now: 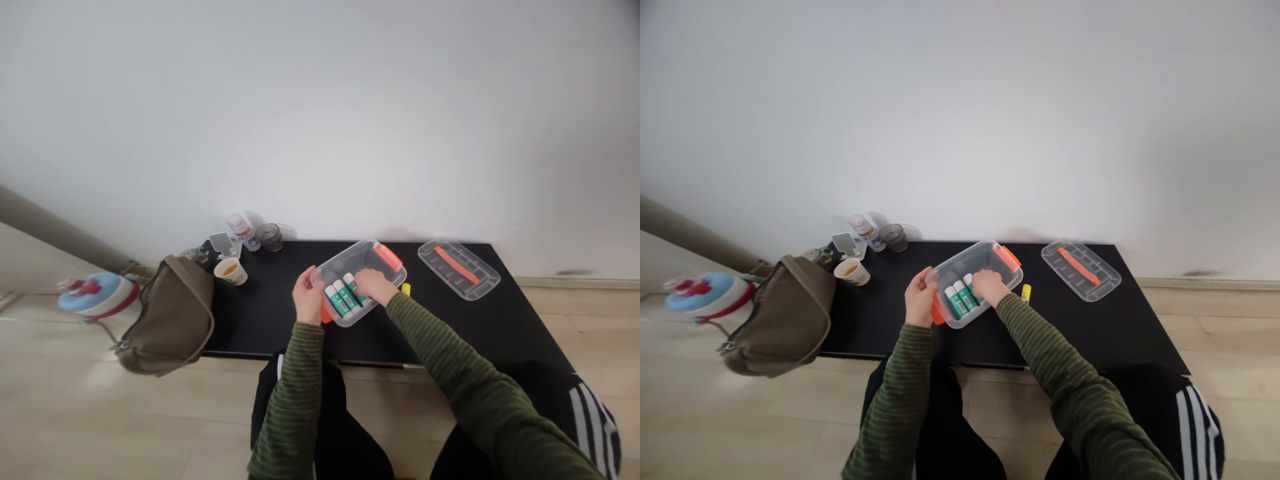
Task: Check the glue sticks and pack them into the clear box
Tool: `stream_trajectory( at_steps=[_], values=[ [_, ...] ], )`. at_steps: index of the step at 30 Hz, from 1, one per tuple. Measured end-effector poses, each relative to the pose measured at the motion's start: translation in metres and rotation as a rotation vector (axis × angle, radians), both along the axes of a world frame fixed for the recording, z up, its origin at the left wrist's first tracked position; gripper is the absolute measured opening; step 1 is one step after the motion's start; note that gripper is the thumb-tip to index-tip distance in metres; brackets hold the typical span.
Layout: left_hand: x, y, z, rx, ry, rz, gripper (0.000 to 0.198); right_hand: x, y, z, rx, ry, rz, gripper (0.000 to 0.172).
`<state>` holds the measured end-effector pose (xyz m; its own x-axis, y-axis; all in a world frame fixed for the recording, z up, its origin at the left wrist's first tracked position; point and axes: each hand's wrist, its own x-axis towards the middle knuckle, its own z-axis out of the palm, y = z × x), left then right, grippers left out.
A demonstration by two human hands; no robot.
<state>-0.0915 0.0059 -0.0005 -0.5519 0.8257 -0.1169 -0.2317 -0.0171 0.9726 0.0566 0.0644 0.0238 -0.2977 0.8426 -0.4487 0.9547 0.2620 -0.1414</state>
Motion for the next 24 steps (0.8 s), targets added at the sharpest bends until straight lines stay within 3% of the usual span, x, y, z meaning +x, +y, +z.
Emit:
stream_trajectory(
  at_steps=[6,12,20,24],
  values=[
    [0.0,0.0,0.0,-0.001,0.005,-0.003,0.052,-0.002,0.004,-0.009,-0.055,-0.012,0.048,0.034],
    [0.002,0.0,0.001,0.009,0.017,0.001,0.052,0.002,-0.002,-0.006,0.001,0.015,0.069,0.034],
    [0.005,0.002,-0.003,0.017,0.013,-0.017,0.051,0.015,-0.011,0.016,0.206,0.143,0.021,0.03],
    [0.005,0.003,-0.003,-0.008,-0.01,-0.018,0.05,0.036,-0.032,0.026,0.45,0.422,-0.122,0.036]
  ],
)
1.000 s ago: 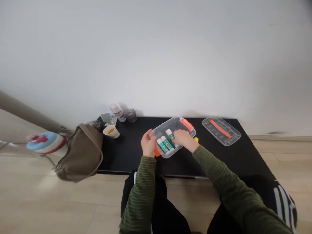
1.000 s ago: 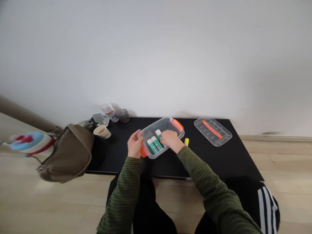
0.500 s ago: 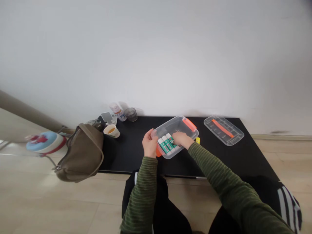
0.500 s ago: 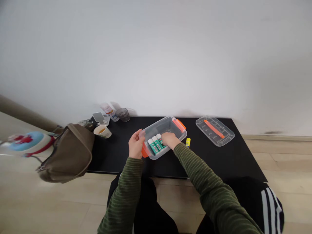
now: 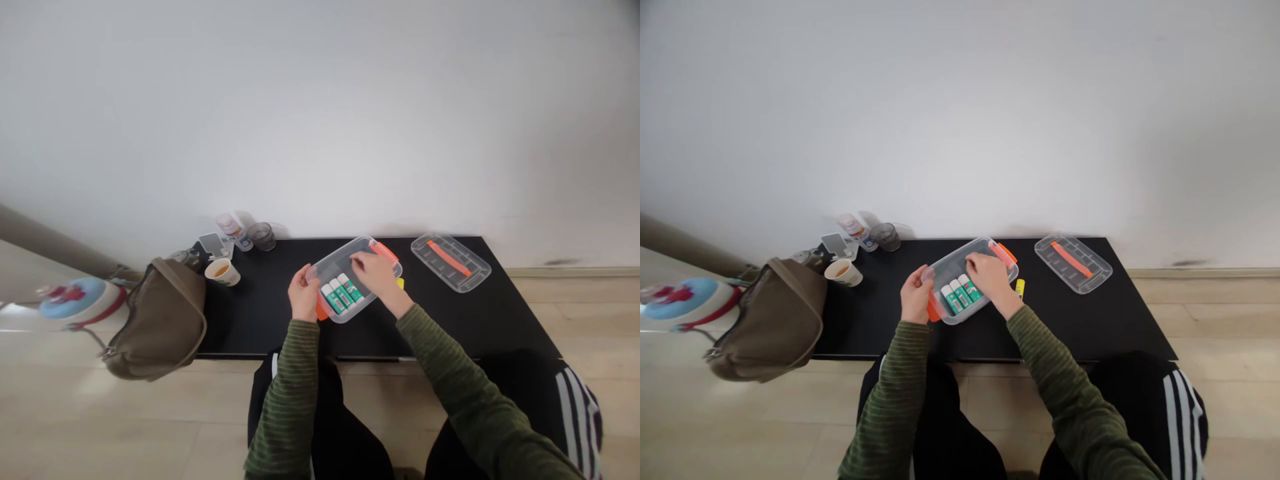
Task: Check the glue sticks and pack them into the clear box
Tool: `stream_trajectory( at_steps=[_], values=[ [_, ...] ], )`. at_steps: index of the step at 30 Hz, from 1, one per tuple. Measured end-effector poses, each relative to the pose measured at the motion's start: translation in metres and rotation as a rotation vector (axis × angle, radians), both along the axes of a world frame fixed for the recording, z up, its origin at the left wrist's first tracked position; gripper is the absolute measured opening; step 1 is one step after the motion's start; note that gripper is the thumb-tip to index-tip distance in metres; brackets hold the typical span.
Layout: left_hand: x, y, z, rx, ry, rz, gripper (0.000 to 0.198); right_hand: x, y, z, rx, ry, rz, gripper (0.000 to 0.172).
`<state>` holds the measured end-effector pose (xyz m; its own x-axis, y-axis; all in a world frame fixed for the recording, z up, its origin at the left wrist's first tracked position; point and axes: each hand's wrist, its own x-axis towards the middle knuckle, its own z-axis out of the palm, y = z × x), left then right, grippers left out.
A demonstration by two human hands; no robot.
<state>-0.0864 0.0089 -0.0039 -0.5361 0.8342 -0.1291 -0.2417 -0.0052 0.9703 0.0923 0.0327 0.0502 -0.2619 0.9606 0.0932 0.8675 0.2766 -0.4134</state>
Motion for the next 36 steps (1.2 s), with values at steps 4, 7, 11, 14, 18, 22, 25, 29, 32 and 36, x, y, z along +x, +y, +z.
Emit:
stream_trajectory(
  at_steps=[4,7,11,14,18,22,25,29,32,36],
  values=[
    [0.0,0.0,0.001,-0.014,-0.019,0.009,0.05,0.041,-0.026,-0.017,0.256,0.352,-0.393,0.046],
    [0.001,-0.001,0.002,-0.016,-0.03,0.018,0.049,0.072,-0.035,-0.048,0.236,0.441,-0.658,0.048],
    [0.001,-0.001,0.0,-0.006,-0.029,0.016,0.048,0.092,-0.036,-0.087,-0.044,0.411,-0.695,0.051],
    [0.0,-0.001,0.0,-0.008,-0.02,0.009,0.047,0.088,-0.036,-0.099,-0.206,0.322,-0.658,0.052],
    [0.0,-0.001,0.001,-0.01,-0.021,0.01,0.046,0.079,-0.038,-0.099,-0.248,0.19,-0.637,0.048],
    [0.0,-0.001,0.001,-0.009,-0.028,0.008,0.045,0.079,-0.04,-0.098,-0.22,0.094,-0.611,0.044],
    [0.0,-0.001,0.001,-0.007,-0.036,0.007,0.046,0.081,-0.042,-0.101,-0.24,0.043,-0.619,0.046],
    [0.001,-0.001,0.001,-0.001,-0.037,-0.002,0.047,0.084,-0.05,-0.105,-0.209,0.015,-0.61,0.04],
    [0.001,-0.001,0.001,-0.007,-0.032,-0.028,0.046,0.091,-0.061,-0.111,-0.153,0.077,-0.637,0.028],
    [0.002,-0.001,-0.002,0.002,-0.042,-0.09,0.047,0.108,-0.077,-0.107,0.058,0.392,-0.747,0.033]
  ],
)
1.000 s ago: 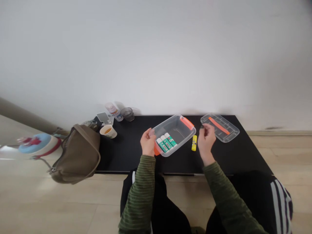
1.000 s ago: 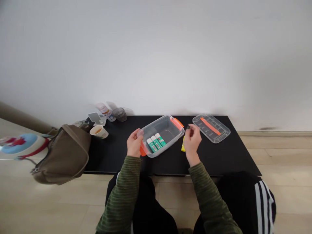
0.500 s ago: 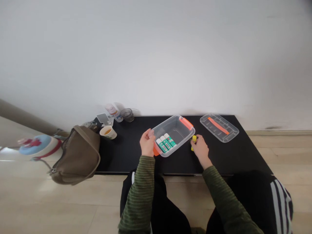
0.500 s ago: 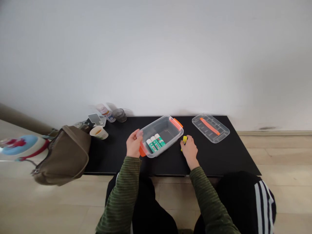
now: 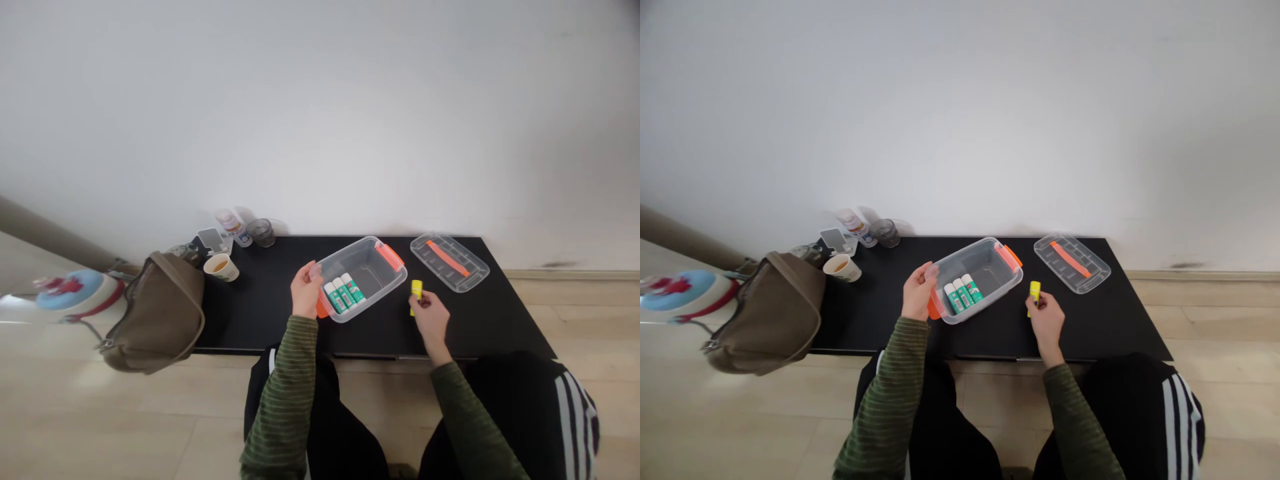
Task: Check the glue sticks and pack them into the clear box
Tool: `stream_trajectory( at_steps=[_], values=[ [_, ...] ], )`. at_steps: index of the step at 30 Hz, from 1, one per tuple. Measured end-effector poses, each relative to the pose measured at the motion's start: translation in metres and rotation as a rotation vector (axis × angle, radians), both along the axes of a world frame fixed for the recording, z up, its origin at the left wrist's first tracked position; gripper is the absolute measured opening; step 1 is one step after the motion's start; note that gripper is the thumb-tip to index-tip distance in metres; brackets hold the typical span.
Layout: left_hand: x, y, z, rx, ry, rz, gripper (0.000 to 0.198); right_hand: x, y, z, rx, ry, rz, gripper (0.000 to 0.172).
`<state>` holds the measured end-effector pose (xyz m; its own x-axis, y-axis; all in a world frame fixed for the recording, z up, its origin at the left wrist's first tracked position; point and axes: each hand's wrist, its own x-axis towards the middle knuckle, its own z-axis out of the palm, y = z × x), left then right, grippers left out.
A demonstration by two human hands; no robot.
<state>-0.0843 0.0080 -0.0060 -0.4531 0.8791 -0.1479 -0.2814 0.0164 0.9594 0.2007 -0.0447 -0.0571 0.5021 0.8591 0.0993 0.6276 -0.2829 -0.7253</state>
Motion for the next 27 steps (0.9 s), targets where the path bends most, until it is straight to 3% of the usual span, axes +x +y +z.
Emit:
stream_trajectory(
  at_steps=[4,6,8,11,15,22,27],
  values=[
    [0.004,0.0,-0.005,0.003,-0.002,-0.074,0.049,0.012,-0.008,0.034,0.422,0.147,-0.117,0.041],
    [0.009,0.0,-0.006,0.007,-0.001,-0.116,0.05,0.011,-0.007,0.059,0.55,0.188,-0.03,0.04],
    [0.014,-0.001,-0.007,0.012,-0.001,-0.16,0.051,0.007,-0.005,0.081,0.553,0.182,0.123,0.037],
    [0.022,-0.003,-0.007,0.013,-0.004,-0.218,0.05,-0.001,0.003,0.104,0.409,0.064,0.362,0.032],
    [0.028,-0.004,-0.006,0.02,0.0,-0.265,0.05,-0.012,0.018,0.112,0.186,-0.154,0.547,0.027],
    [0.034,-0.006,-0.006,0.029,0.038,-0.322,0.053,-0.029,0.044,0.109,-0.414,-0.572,0.686,0.026],
    [0.042,-0.007,-0.007,0.027,0.035,-0.37,0.055,-0.04,0.057,0.09,-0.64,-0.613,0.744,0.027]
  ],
)
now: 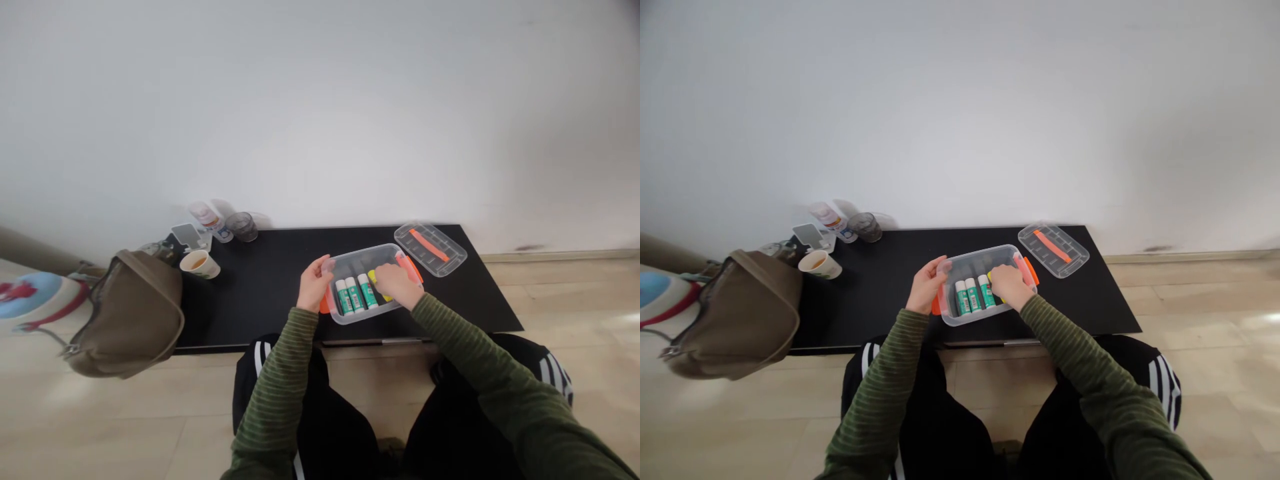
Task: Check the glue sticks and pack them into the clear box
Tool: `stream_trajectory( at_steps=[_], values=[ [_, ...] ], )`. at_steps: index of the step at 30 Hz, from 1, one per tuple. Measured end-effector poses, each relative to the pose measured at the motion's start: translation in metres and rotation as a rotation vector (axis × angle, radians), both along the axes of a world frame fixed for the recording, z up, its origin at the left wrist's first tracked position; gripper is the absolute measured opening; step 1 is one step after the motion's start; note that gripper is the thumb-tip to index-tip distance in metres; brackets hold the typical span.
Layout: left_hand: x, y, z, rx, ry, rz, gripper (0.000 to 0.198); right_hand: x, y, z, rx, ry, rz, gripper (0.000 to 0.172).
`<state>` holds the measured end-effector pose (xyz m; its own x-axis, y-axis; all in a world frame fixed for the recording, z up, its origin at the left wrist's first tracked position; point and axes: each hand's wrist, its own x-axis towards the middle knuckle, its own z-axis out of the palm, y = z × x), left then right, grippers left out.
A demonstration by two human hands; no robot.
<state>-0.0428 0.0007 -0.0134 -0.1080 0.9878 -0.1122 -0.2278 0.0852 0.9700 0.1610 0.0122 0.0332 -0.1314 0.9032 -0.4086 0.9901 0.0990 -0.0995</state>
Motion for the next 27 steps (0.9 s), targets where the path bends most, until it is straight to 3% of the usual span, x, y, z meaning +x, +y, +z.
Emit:
stream_trajectory(
  at_steps=[5,10,14,19,24,27],
  values=[
    [0.001,0.0,-0.002,0.001,0.006,-0.001,0.056,-0.002,0.006,-0.019,-0.052,0.033,0.002,0.026],
    [0.001,0.0,0.0,0.006,0.019,0.003,0.056,0.014,-0.009,-0.026,0.03,0.127,0.023,0.034],
    [0.002,0.0,0.001,0.01,0.018,0.008,0.055,0.024,-0.018,-0.02,0.156,0.205,0.037,0.038],
    [0.002,-0.001,0.0,-0.001,0.009,-0.006,0.055,0.028,-0.015,0.004,0.332,0.298,0.048,0.022],
    [0.003,-0.001,0.0,0.003,-0.015,-0.016,0.056,0.083,-0.023,0.01,0.798,0.457,-0.095,0.031],
    [0.005,-0.001,-0.001,-0.003,-0.044,-0.01,0.056,0.137,-0.022,-0.008,0.776,0.336,-0.21,0.031]
  ],
)
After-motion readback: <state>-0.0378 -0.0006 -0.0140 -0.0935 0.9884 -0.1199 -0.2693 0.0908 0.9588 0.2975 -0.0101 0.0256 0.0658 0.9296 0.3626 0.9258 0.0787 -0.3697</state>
